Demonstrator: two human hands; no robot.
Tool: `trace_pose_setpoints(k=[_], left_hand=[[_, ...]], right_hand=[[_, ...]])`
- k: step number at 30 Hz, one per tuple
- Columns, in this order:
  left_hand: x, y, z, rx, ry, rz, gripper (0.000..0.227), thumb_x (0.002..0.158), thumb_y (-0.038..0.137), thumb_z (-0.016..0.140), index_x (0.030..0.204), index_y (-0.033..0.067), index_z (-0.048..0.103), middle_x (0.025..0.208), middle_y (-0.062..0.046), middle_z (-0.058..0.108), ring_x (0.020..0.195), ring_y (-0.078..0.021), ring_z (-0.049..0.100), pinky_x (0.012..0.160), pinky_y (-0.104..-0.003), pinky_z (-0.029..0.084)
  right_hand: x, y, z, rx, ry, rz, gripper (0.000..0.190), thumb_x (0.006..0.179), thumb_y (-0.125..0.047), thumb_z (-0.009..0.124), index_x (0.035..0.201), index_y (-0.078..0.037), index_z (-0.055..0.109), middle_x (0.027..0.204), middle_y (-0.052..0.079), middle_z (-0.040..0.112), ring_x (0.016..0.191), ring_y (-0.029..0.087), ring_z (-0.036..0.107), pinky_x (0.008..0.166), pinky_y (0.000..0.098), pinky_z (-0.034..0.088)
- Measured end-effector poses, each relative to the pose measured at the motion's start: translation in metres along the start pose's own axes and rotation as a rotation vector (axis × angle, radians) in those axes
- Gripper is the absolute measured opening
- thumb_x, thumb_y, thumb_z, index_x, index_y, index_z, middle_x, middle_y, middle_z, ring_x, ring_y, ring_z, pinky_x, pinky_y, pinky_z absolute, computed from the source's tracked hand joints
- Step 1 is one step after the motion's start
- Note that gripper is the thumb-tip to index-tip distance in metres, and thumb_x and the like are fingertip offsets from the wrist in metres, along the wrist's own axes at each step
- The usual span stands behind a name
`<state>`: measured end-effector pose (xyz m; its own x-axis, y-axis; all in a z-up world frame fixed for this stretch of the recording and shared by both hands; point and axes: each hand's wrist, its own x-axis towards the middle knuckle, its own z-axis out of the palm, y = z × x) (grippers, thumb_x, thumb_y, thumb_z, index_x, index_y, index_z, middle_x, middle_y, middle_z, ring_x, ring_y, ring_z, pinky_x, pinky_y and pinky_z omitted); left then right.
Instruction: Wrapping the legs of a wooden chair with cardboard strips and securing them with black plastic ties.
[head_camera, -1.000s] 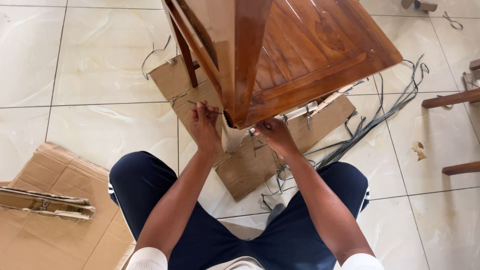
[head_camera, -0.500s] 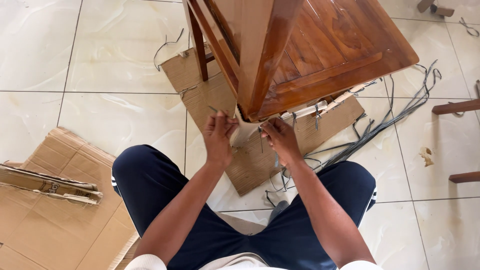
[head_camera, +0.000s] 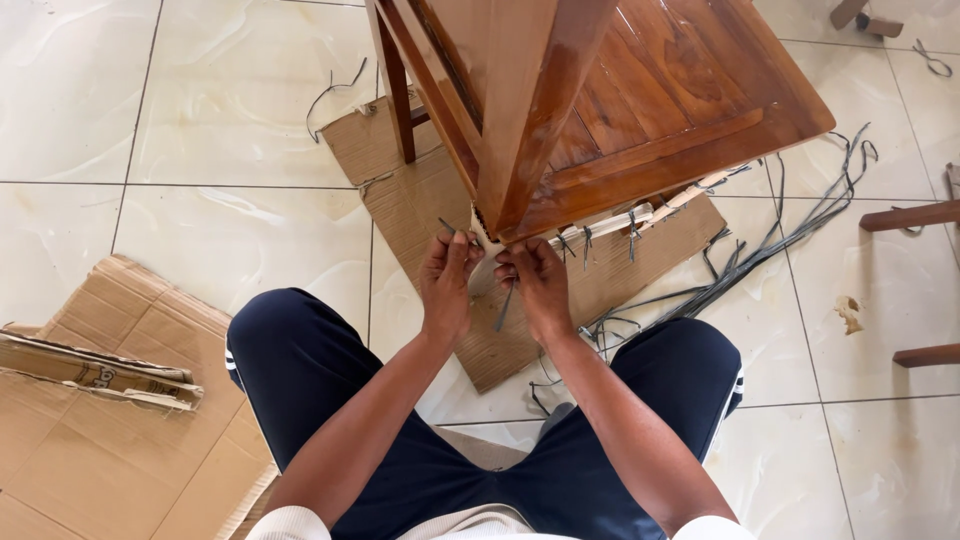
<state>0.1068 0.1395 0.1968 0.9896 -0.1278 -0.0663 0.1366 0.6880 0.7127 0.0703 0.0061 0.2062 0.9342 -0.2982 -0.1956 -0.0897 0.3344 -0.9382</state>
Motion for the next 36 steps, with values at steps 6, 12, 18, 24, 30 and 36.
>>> trace_pose_setpoints(k=[6,12,18,24,30,36], left_hand=[[-0.012,0.006,0.007,0.076,-0.005,0.035,0.016,0.108,0.020,0.056,0.100,0.0073,0.061,0.101,-0.001,0.066,0.091,-0.0094,0.059,0.089,-0.028,0.049],[-0.033,0.010,0.020,0.239,-0.076,0.133,0.017,0.109,0.018,0.056,0.102,0.0029,0.063,0.102,-0.004,0.070,0.094,-0.0109,0.064,0.088,-0.028,0.052],[-0.055,0.006,0.024,0.449,-0.108,0.171,0.015,0.108,0.013,0.060,0.102,0.0003,0.063,0.098,-0.007,0.072,0.090,-0.0115,0.065,0.084,-0.029,0.053],[-0.067,0.035,0.038,0.860,-0.138,0.535,0.006,0.103,0.007,0.066,0.101,0.0014,0.065,0.107,-0.011,0.072,0.102,-0.0279,0.070,0.115,-0.046,0.045],[-0.078,0.033,0.036,1.048,-0.068,0.620,0.008,0.091,0.007,0.074,0.097,0.0052,0.070,0.118,-0.012,0.065,0.115,-0.0330,0.058,0.099,-0.045,0.045],[-0.078,0.023,0.026,1.081,-0.056,0.507,0.010,0.090,0.008,0.075,0.100,0.0063,0.073,0.101,-0.009,0.063,0.095,-0.0289,0.057,0.084,-0.040,0.046]], right_hand=[[0.004,0.006,0.004,0.011,0.013,-0.101,0.015,0.107,-0.020,0.059,0.105,-0.006,0.060,0.091,0.004,0.068,0.077,0.011,0.065,0.069,0.0276,0.053],[-0.005,-0.008,0.012,0.016,0.063,-0.100,0.011,0.105,-0.016,0.059,0.104,-0.005,0.060,0.090,0.007,0.073,0.076,0.012,0.070,0.070,0.0283,0.057],[-0.008,0.002,0.004,-0.008,0.045,-0.068,0.009,0.104,-0.009,0.060,0.103,-0.001,0.065,0.094,0.008,0.073,0.081,0.012,0.068,0.075,0.0300,0.057],[-0.007,0.008,-0.006,-0.055,-0.100,0.016,0.014,0.102,-0.006,0.059,0.109,0.000,0.070,0.101,0.003,0.073,0.090,0.009,0.066,0.083,0.0250,0.053],[-0.003,-0.001,-0.005,0.023,-0.140,0.158,0.011,0.099,-0.014,0.069,0.103,-0.004,0.072,0.092,0.003,0.073,0.080,0.009,0.064,0.068,0.0251,0.047],[-0.005,-0.014,0.001,0.126,-0.173,0.271,0.010,0.092,-0.017,0.074,0.096,-0.009,0.070,0.088,0.005,0.076,0.076,0.010,0.066,0.063,0.0242,0.045]])
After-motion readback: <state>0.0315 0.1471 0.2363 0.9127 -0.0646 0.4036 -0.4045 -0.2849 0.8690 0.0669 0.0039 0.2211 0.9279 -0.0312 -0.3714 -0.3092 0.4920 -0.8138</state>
